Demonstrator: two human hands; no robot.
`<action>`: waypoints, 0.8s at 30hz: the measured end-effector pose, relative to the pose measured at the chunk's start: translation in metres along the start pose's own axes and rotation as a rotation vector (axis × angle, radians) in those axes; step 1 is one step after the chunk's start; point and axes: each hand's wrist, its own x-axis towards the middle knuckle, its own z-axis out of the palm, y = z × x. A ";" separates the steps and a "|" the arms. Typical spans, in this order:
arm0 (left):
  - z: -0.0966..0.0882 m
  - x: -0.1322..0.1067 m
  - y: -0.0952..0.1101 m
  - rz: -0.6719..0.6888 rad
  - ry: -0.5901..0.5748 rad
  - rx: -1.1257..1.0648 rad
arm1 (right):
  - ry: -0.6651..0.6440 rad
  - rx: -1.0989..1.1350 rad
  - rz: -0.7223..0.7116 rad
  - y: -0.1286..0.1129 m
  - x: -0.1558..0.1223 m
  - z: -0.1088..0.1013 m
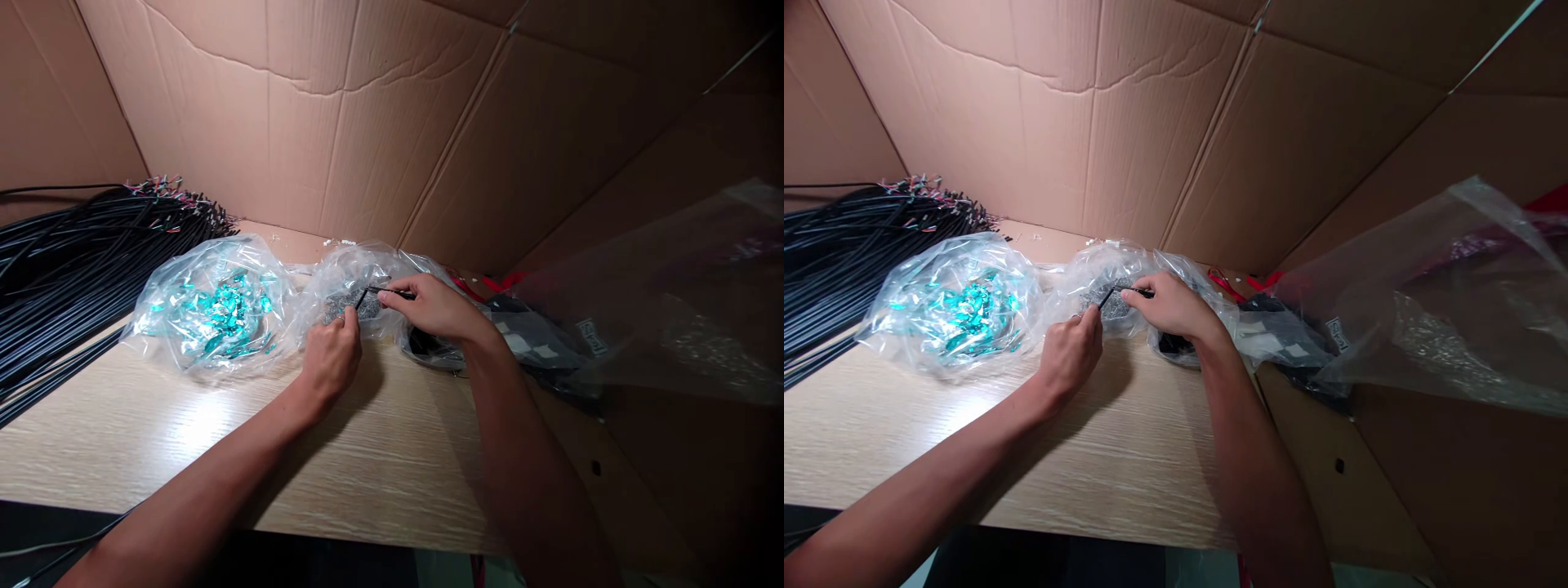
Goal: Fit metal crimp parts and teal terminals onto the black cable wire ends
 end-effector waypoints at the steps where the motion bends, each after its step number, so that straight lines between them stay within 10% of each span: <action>1: 0.000 0.000 0.000 -0.003 -0.006 0.012 | -0.006 0.002 0.018 -0.001 -0.001 0.000; 24: -0.009 0.002 0.002 -0.027 -0.098 -0.021 | 0.066 0.033 0.022 0.009 0.002 0.003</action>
